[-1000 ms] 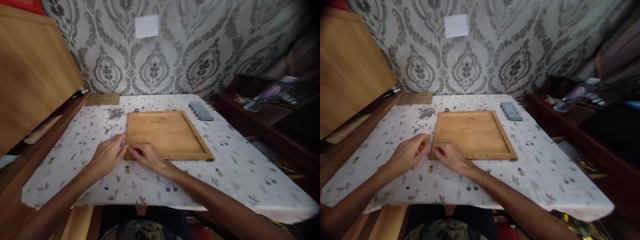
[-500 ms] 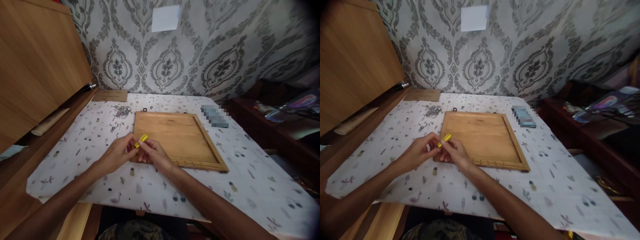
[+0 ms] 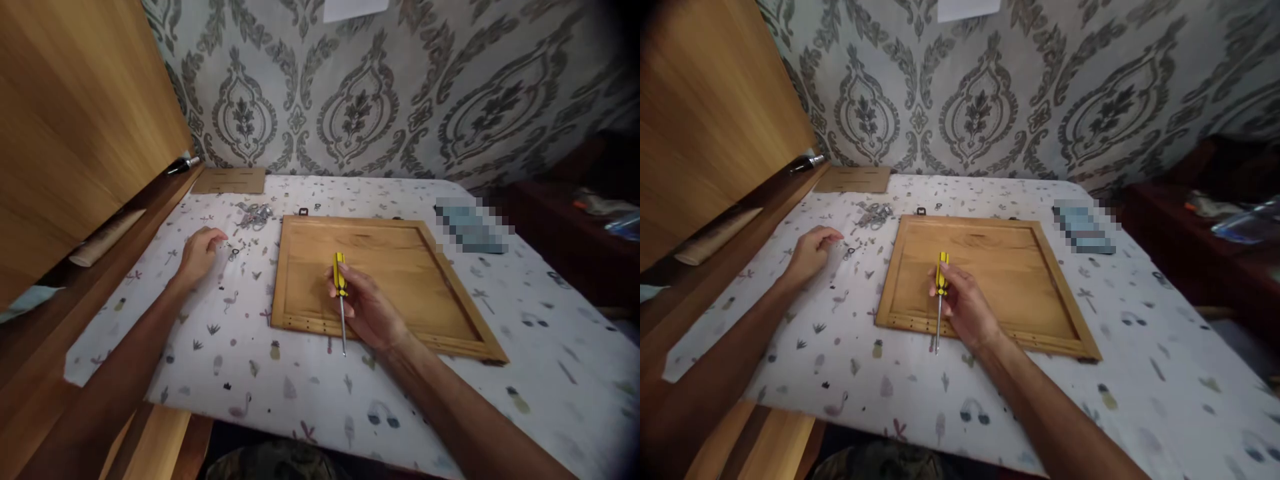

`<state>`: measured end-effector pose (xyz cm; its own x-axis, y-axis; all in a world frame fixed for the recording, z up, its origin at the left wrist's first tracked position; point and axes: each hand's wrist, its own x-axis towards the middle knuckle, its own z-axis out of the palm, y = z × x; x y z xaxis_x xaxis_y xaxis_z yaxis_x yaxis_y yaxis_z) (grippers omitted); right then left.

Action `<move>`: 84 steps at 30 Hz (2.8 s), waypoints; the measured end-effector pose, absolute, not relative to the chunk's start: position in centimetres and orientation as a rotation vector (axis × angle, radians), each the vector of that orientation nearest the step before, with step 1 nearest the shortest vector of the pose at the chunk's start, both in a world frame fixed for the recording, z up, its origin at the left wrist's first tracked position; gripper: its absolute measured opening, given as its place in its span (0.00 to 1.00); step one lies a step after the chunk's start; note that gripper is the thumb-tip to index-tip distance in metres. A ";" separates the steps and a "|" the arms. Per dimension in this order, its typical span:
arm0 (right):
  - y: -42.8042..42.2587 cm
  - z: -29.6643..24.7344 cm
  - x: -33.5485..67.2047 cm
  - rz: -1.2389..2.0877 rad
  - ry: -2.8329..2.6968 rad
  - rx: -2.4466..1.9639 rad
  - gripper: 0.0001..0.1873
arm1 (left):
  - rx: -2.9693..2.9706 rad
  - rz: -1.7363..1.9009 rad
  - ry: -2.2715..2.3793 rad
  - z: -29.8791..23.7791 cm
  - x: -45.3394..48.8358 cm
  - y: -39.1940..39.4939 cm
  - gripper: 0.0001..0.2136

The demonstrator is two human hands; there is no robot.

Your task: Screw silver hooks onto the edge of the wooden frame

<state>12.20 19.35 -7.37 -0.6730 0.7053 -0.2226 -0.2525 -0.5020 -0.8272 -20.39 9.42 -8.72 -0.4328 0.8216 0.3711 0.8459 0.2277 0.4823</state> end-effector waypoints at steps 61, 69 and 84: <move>21.1 -8.7 12.8 2.393 -0.766 -0.629 0.12 | -1.624 -0.716 -2.589 -9.1 -22.4 17.0 0.14; 21.1 -8.7 12.9 2.407 -0.772 -0.624 0.12 | -1.653 -0.783 -2.660 -9.0 -25.5 16.3 0.16; 21.1 -8.8 12.9 2.410 -0.791 -0.643 0.13 | -1.604 -1.062 -2.462 -6.9 -22.7 12.7 0.07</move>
